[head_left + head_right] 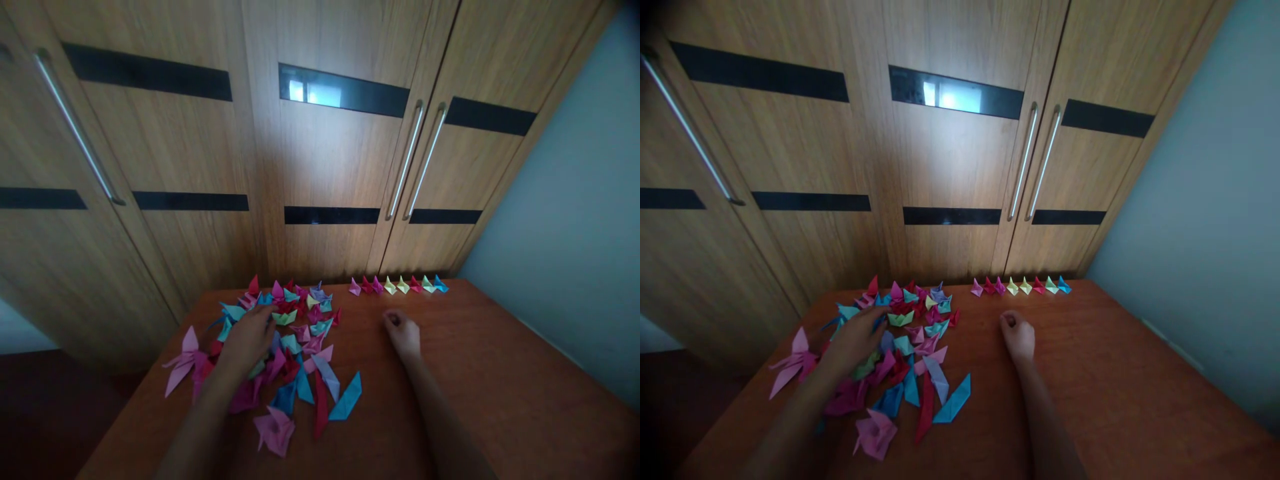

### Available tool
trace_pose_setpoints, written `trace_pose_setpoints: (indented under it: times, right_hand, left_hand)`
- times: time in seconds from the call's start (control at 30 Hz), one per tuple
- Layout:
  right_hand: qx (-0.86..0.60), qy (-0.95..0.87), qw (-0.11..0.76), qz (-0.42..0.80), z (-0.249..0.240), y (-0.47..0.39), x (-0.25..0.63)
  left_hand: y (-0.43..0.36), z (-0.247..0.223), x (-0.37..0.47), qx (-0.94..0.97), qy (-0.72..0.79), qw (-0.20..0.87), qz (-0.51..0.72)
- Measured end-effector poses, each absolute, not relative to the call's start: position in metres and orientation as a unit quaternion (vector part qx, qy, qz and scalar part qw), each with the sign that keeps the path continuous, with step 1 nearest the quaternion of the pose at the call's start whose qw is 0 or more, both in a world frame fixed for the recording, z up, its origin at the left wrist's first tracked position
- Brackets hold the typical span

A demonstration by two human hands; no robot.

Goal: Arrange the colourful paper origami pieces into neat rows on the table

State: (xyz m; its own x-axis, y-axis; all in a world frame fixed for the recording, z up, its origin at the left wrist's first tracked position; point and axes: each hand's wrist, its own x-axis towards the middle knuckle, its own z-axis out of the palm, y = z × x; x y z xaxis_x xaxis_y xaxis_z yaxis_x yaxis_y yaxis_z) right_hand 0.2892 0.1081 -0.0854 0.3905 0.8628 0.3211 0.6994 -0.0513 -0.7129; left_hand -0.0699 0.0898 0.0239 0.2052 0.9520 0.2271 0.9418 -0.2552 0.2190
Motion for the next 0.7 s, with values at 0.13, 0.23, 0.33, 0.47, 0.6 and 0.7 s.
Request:
trace_pose_setpoints:
  times: [0.13,0.23,0.33,0.47,0.6,0.7]
  right_hand:
    - [-0.706,-0.543,0.440,0.113,-0.084,0.107,0.290]
    - [-0.700,-0.545,0.445,0.125,-0.083,0.108,0.291]
    - [-0.699,-0.546,0.441,0.136,-0.082,0.109,0.290]
    - [-0.703,-0.543,0.439,0.136,-0.081,0.110,0.289]
    - [-0.701,-0.548,0.435,0.134,-0.081,0.111,0.289]
    - [-0.698,-0.552,0.436,0.134,-0.080,0.110,0.289]
  left_hand:
    - [0.112,0.030,-0.064,0.790,0.604,0.010,0.107]
    - [0.122,0.030,-0.064,0.788,0.612,0.006,0.065]
    - [0.129,0.028,-0.064,0.789,0.613,0.013,0.032]
    - [0.134,0.027,-0.062,0.791,0.611,0.017,0.005]
    - [0.133,0.026,-0.058,0.799,0.601,0.010,0.006]
    - [0.131,0.023,-0.058,0.793,0.609,0.001,0.014]
